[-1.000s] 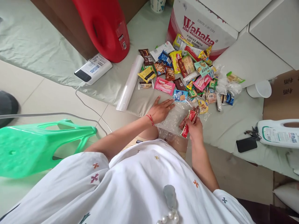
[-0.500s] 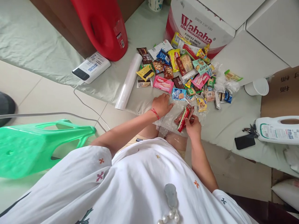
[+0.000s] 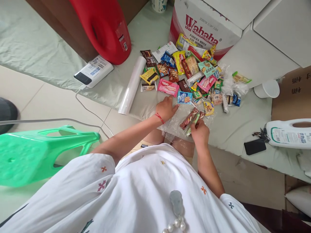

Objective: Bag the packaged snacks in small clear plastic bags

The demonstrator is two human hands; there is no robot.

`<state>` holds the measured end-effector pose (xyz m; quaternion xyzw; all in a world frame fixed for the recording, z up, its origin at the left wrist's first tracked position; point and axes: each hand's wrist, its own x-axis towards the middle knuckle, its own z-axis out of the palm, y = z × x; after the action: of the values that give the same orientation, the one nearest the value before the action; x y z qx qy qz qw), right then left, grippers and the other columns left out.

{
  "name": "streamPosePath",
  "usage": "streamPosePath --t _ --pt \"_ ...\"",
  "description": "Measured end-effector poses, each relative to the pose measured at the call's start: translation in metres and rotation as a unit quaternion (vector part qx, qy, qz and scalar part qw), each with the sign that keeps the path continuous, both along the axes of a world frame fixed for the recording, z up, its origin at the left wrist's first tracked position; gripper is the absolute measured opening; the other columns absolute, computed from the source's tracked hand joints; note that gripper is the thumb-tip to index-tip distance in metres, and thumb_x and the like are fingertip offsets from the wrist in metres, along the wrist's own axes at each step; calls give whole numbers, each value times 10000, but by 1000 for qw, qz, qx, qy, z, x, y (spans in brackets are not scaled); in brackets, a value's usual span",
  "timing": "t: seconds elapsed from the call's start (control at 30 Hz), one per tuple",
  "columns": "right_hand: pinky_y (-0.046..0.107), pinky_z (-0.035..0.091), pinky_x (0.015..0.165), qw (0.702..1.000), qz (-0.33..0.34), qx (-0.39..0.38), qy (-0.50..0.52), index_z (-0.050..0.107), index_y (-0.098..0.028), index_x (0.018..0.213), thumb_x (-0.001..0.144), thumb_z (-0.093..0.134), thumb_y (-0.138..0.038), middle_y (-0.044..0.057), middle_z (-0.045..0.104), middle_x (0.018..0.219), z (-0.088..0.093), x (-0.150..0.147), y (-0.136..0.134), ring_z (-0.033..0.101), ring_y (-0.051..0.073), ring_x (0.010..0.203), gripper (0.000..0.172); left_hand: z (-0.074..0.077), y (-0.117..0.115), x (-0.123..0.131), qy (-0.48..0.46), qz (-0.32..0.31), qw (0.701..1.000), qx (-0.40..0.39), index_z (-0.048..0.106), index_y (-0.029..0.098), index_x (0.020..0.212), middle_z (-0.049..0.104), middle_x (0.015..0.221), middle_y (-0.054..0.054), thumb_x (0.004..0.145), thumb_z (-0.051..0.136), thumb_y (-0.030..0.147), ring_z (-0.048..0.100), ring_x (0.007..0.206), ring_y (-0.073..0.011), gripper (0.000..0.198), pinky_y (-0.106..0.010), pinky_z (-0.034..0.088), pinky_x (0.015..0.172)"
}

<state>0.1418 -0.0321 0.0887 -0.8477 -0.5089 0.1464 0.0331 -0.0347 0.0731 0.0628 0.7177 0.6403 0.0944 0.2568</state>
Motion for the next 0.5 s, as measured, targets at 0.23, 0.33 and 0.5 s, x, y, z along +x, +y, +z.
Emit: streamPosePath --t 0.23,0.33,0.5 --pt "309 436 765 996 -28 77 25 617 -193 1088 954 545 -429 100 735 1009 -6 22 10 678 261 929 280 -5 4 1 15 -34 999 -11 703 214 1095 765 1135 -108 1014 462 337 709 1059 -302 282 -372 496 832" --pt "337 454 800 995 -60 82 -9 578 -149 1198 959 563 -485 160 708 1122 -11 28 7 672 293 1020 413 -8 3 1 1 -30 1000 1 705 223 1082 771 1129 -96 1013 449 338 713 1045 -297 289 -369 494 808" --pt "345 466 810 999 -52 0 -2 602 -155 1186 989 542 -474 131 736 998 -15 31 7 697 293 963 379 -9 4 -1 4 -23 1000 3 711 226 1056 778 1110 -88 1001 456 331 718 1025 -285 281 -356 489 799"
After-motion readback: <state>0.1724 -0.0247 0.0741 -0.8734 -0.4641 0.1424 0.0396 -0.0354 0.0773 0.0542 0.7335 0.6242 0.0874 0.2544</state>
